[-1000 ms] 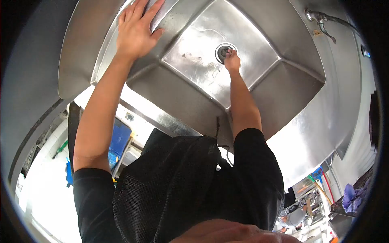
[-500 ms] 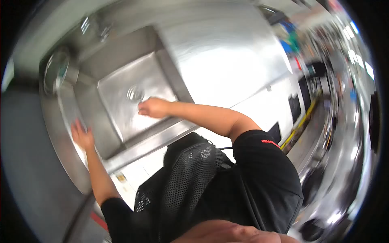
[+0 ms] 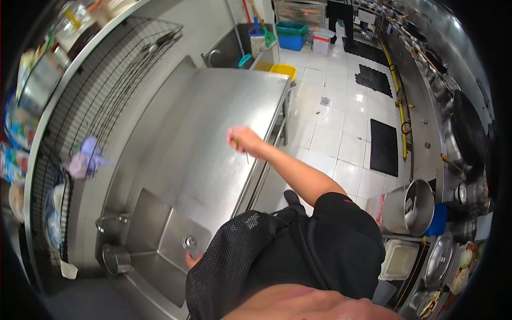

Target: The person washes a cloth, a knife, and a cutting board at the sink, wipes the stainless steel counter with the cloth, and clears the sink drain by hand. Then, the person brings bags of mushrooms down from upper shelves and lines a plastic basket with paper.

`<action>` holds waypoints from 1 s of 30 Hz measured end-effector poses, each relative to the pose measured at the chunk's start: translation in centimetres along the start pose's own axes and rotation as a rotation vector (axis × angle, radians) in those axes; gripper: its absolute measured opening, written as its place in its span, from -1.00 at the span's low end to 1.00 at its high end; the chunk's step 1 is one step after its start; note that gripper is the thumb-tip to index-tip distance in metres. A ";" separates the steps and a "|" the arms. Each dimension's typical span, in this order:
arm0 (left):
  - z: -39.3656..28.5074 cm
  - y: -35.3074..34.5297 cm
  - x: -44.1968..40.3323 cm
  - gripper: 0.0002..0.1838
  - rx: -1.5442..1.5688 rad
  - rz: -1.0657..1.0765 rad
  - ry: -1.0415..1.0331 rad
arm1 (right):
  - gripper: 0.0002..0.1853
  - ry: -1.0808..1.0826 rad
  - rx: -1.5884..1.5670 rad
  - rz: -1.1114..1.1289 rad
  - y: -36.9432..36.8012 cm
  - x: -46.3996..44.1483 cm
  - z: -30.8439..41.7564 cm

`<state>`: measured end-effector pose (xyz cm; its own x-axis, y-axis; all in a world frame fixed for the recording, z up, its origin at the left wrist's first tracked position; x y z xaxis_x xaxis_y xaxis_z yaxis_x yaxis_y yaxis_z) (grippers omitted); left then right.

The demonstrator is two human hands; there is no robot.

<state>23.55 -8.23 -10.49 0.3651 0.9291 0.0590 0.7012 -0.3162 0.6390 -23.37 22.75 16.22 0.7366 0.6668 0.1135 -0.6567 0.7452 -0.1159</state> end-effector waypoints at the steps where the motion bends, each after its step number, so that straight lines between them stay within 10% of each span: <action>1: -2.6 -2.5 0.1 -0.42 0.034 0.040 -0.057 | -0.74 0.135 -0.036 -0.069 3.8 -0.7 3.3; 8: -19.1 -10.6 4.6 -0.26 -0.278 -0.016 0.228 | -0.74 0.983 -0.016 -0.588 23.9 -3.8 20.5; 13: -19.1 -9.9 5.6 -0.23 -0.092 -0.068 0.196 | -0.77 1.021 0.450 -1.274 34.6 -13.2 18.8; 17: -19.3 -9.0 5.9 -0.24 -0.234 -0.096 0.206 | -0.45 0.058 1.100 -0.895 42.3 -24.3 1.7; 22: -22.9 -9.4 7.8 -0.24 -0.216 -0.102 0.254 | -0.64 0.064 0.977 -0.817 43.8 -23.4 4.6; 30: -21.4 -10.1 6.8 -0.24 -0.229 -0.157 0.308 | -0.86 0.917 0.604 -1.119 39.4 -14.9 25.0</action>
<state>5.83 5.37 -0.08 0.0399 0.9876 0.1519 0.5671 -0.1476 0.8103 -64.22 42.44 34.67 0.5712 -0.2732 -0.7740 0.4706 0.8816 0.0361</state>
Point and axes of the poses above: each hand's wrist, its own x-axis away from the middle knuckle, its own y-axis out of the back of the hand, z = x × y, the point moved 3 cm from there along -x, towards the middle knuckle, and after that the axes turned 12 degrees about x, right-handed, at the moved point
